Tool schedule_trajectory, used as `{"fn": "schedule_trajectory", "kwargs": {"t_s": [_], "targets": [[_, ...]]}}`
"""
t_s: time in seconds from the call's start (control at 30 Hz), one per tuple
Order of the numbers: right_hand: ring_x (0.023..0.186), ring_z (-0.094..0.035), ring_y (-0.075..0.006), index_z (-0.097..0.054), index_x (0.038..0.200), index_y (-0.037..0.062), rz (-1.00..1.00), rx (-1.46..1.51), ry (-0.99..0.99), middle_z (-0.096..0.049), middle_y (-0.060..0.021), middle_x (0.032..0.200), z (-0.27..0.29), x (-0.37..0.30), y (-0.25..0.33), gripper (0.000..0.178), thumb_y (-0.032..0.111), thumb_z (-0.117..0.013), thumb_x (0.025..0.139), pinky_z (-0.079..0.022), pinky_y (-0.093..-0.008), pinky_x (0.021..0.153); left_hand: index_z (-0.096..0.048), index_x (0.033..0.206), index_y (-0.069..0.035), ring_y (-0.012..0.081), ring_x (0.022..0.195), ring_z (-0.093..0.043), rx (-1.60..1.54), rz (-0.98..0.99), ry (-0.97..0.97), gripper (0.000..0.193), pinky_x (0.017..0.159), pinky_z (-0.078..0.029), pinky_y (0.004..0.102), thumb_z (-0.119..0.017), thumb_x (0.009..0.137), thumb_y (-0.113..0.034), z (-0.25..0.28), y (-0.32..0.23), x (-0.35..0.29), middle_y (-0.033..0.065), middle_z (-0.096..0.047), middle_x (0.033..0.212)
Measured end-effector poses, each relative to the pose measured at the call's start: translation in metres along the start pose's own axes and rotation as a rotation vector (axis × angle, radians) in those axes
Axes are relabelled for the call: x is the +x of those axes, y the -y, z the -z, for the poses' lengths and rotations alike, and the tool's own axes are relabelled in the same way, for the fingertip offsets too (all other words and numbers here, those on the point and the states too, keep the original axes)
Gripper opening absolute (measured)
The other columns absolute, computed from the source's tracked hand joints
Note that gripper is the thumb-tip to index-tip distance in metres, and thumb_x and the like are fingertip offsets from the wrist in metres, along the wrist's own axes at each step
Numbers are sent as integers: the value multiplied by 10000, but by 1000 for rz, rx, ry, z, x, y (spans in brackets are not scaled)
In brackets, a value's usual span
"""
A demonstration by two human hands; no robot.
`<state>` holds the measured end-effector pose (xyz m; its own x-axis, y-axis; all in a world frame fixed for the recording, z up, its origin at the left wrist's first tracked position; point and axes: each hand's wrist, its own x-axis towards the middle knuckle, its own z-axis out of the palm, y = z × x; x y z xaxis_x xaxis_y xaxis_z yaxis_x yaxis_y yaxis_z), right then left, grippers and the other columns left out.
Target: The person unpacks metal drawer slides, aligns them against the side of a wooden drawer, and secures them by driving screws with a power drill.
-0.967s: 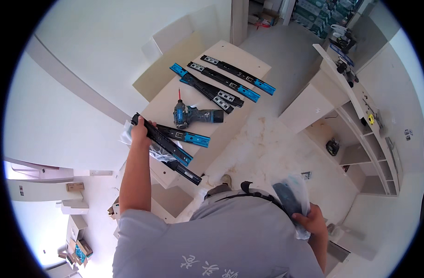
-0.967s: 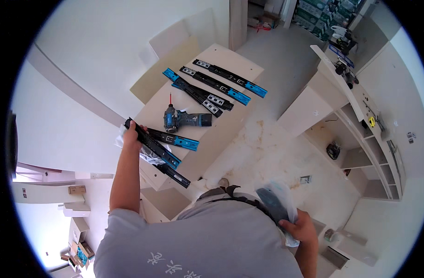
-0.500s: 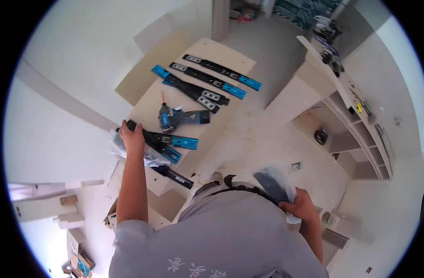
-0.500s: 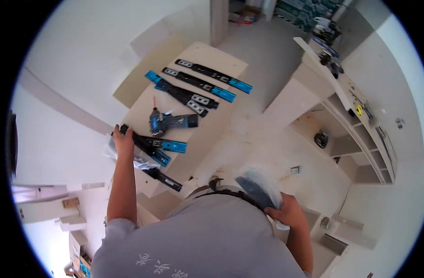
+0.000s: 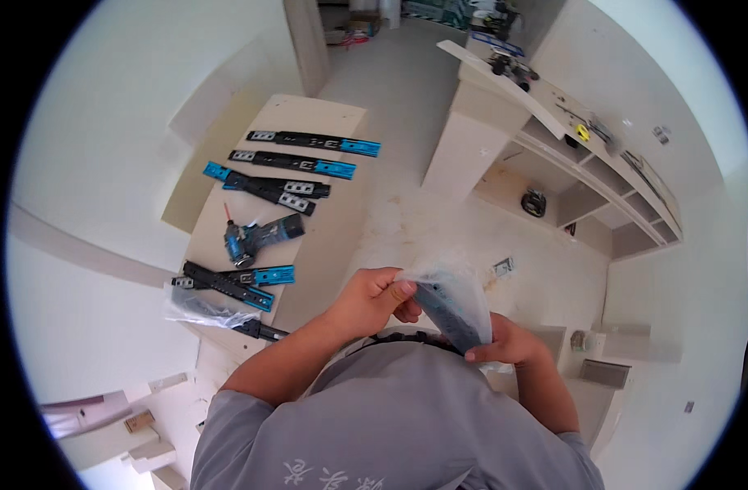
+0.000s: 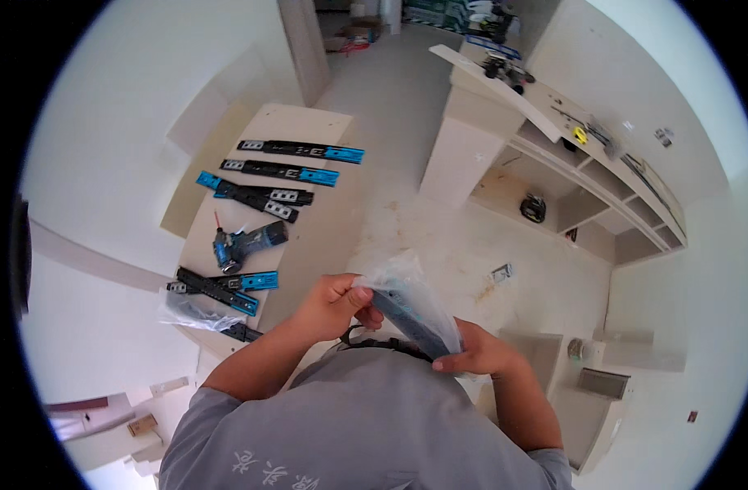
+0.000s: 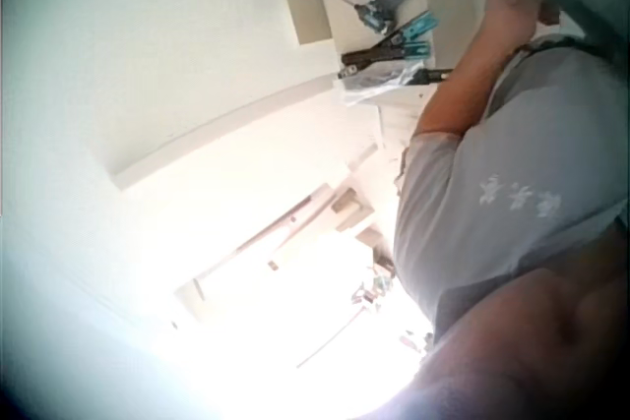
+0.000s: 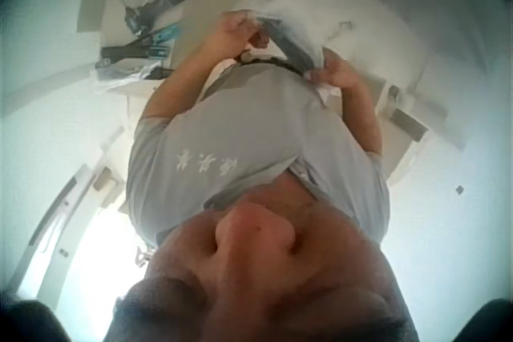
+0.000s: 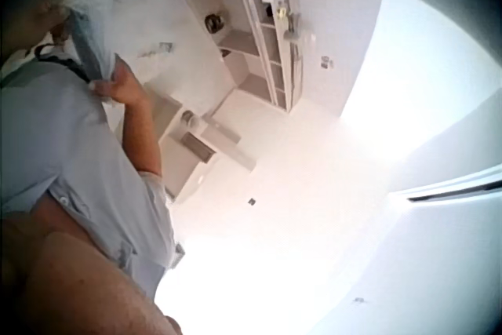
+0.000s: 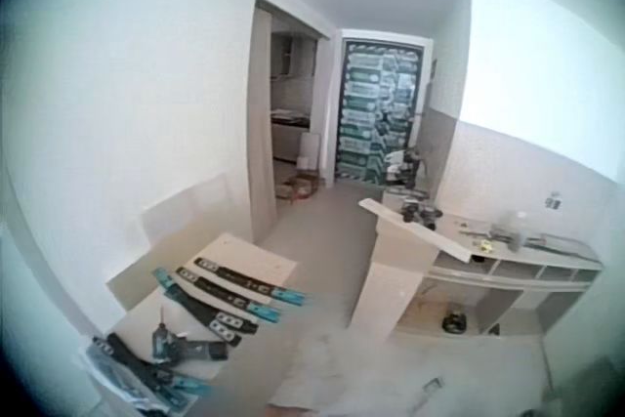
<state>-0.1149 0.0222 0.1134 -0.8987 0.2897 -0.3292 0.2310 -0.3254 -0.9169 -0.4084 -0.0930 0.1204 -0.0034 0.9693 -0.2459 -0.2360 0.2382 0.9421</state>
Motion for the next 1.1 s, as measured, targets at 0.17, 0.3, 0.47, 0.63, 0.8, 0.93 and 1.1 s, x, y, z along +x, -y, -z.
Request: {"fn": "schedule_trajectory", "kwargs": {"t_s": [0.17,0.3,0.47,0.63,0.8,0.93,1.1], "targets": [[1059,-683,-217,-673,1276,-15,-154,-350,-231,-734,-117,1090,16,-44,-25,503,219,-854,870,-536,-380,931,-693,1135,21,227,817,-753,-278,-9,-16,474,751,-637,377,-533,1134,-425,-67,7,19,127,-757,941],[998,-725,-309,-706,1180,-1,-179,-488,-537,-743,-200,1064,2,-73,-22,413,216,-845,857,-558,-398,895,-703,1099,11,218,765,-722,-510,-47,-10,435,728,-607,367,-528,1146,-384,-107,32,49,105,-751,921],[1010,-712,-395,-710,1120,6,-75,-574,-696,-736,-215,1097,17,-128,-42,345,188,-825,850,-565,-447,891,-703,930,-5,222,688,-678,182,-498,-152,387,650,-537,341,-569,1130,-308,-155,38,64,94,-707,804],[986,-705,-408,-705,1082,3,207,-774,-870,-734,-201,1079,46,-175,-86,303,154,-817,845,-561,-465,859,-676,865,-27,270,610,-618,695,-806,-144,277,576,-483,365,-634,1068,-212,-202,30,51,123,-625,727],[867,-700,-416,-719,1049,-8,44,-189,-517,-732,-212,948,57,-225,-77,301,160,-833,827,-560,-452,791,-647,884,-22,187,597,-571,655,-703,-133,267,566,-460,349,-600,1081,-197,-238,40,52,72,-609,700],[822,-714,-337,-729,1061,-14,40,-532,-596,-740,-195,898,60,-263,-70,328,229,-835,868,-558,-424,778,-648,894,-31,107,632,-540,344,-131,-75,321,574,-445,315,-587,1107,-263,-254,104,61,10,-608,707],[858,-723,-333,-716,1096,-13,-18,-326,-579,-739,-208,915,66,-296,-95,376,281,-820,888,-560,-421,804,-700,1014,-46,114,743,-588,329,92,158,260,679,-486,296,-612,1095,-277,-287,80,60,30,-671,846]]}}
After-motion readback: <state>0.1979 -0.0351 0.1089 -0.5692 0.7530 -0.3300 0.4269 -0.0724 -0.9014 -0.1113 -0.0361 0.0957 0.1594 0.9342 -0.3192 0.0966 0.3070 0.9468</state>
